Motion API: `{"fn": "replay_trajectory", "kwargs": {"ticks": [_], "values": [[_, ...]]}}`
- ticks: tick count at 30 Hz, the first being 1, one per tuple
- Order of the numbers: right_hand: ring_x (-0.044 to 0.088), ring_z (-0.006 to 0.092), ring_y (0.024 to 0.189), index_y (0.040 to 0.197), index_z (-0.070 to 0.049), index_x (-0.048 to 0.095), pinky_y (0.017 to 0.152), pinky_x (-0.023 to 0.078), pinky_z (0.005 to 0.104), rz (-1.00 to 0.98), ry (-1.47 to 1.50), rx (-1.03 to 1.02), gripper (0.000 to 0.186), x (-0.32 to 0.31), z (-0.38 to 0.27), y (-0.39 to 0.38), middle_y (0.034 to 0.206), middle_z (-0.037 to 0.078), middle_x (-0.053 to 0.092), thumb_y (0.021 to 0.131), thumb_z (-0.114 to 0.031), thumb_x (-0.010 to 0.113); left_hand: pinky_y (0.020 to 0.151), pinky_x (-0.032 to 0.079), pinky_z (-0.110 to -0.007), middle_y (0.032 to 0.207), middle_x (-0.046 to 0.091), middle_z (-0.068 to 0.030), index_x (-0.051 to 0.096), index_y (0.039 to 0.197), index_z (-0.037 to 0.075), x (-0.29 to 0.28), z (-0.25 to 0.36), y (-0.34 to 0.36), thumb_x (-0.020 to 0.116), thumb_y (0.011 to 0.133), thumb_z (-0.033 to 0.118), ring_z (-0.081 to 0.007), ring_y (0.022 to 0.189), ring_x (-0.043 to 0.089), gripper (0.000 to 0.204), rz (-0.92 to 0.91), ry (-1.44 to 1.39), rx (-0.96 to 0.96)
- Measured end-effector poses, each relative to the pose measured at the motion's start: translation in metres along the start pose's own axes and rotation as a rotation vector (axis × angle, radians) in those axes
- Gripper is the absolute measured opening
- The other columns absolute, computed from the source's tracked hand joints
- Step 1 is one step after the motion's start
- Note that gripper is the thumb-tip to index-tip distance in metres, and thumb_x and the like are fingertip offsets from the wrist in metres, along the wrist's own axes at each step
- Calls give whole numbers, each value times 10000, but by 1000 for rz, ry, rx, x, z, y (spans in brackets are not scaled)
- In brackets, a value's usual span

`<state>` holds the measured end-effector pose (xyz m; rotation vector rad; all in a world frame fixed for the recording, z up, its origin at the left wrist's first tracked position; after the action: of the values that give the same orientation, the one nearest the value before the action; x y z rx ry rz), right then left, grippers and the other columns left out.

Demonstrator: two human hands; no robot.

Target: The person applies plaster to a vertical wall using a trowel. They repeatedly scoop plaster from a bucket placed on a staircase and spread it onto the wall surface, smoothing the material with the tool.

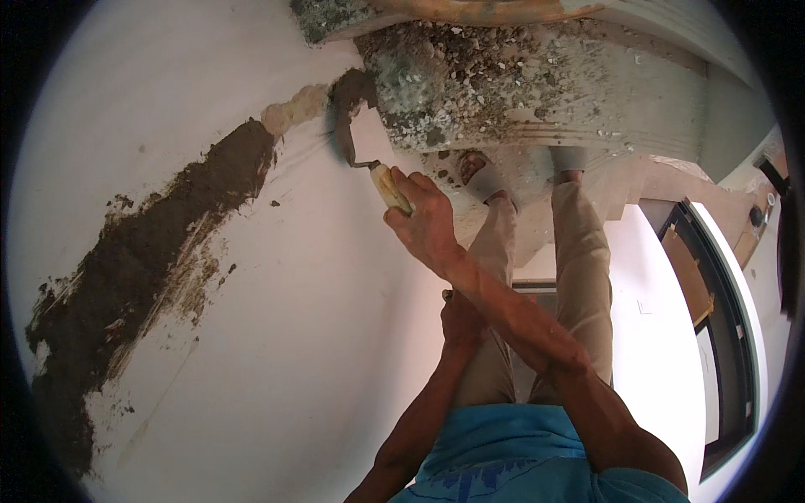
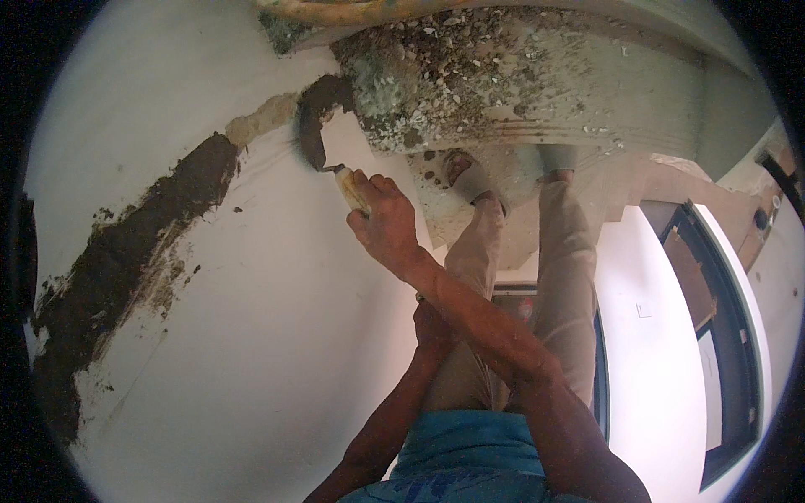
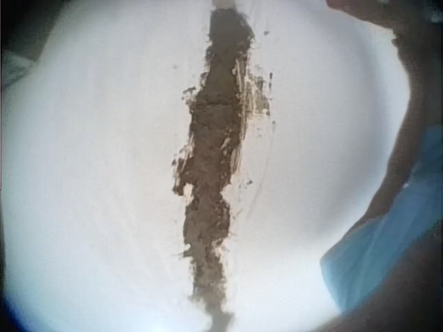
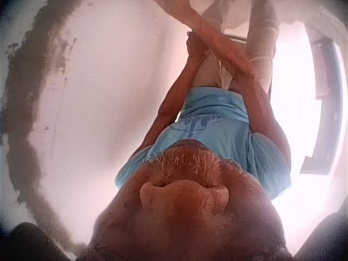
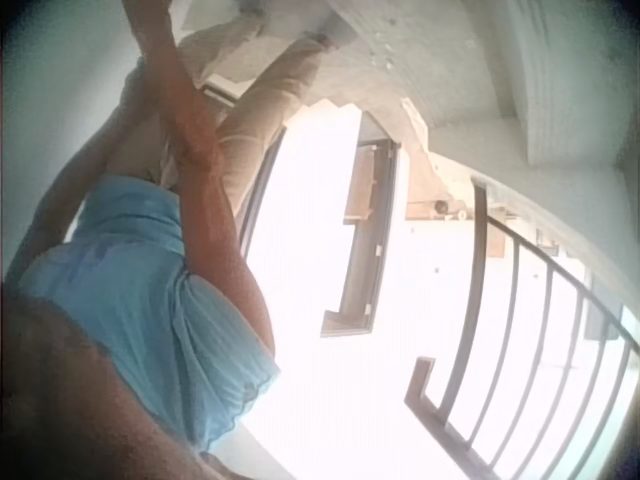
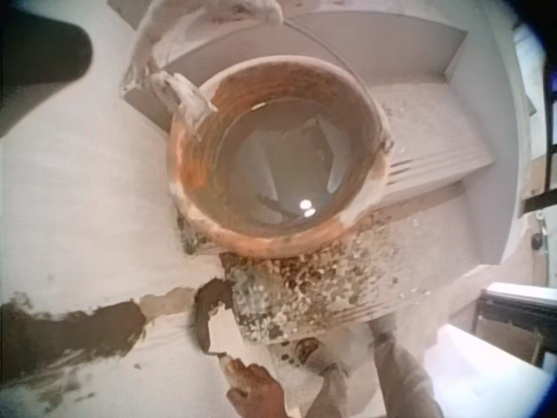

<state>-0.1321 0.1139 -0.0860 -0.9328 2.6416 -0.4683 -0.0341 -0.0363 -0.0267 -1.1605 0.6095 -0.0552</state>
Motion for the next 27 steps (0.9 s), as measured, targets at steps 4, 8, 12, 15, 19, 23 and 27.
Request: {"fn": "replay_trajectory", "kwargs": {"ticks": [4,8,12,15,19,23,27], "values": [[614,312,822,1266,56,623,753,517,377,-27,57,24,559,-14,-9,-5,911,182,603,720,-52,675,805,555,-488,1301,533,-188,553,1270,63,8,-4,5,724,848,323,-441,1030,586,525,-93,-75,-149],[622,310,835,1255,49,628,768,517,375,-18,3,92,545,-30,-3,2,924,186,614,726,-74,670,807,552,-484,1299,533,-195,527,1292,55,-13,15,9,731,839,326,-438,1013,584,566,-60,-94,-158],[629,331,849,1245,46,630,776,517,377,47,-78,27,537,-18,5,13,942,183,621,725,-81,666,811,554,-477,1298,530,-201,502,1316,48,-13,19,11,739,828,301,-420,1018,594,599,-49,-33,-132],[624,345,900,1257,25,620,797,520,394,15,-155,-26,547,-8,-2,5,972,178,619,722,-77,673,809,563,-460,1284,539,-205,505,1316,48,5,-1,1,738,824,273,-400,1022,604,590,50,51,34],[627,368,984,1275,-16,600,836,521,442,-38,-2,83,560,-23,-8,-17,1031,179,627,725,-77,684,831,553,-450,1253,567,-195,514,1323,64,4,-3,1,727,837,278,-374,1040,615,572,-3,22,-5],[646,413,927,1213,-9,599,813,524,464,39,-14,134,495,-30,18,0,1055,215,659,728,-83,664,837,553,-460,1253,573,-160,506,1345,80,-8,17,10,745,827,314,-372,1052,608,616,-81,-4,-151],[639,407,920,1203,-15,604,791,531,474,127,-117,66,484,-14,50,25,1033,221,649,727,-83,657,810,573,-468,1280,551,-137,478,1377,86,-14,23,11,761,806,342,-376,1049,594,686,-30,-75,-176]]}}
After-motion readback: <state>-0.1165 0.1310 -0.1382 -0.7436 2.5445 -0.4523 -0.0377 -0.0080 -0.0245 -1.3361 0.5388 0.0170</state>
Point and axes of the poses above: each hand's wrist, its own y-axis towards the middle knuckle, its own x-axis out of the palm, z = x × y, the point moved 1 cm from there along y, towards the middle knuckle
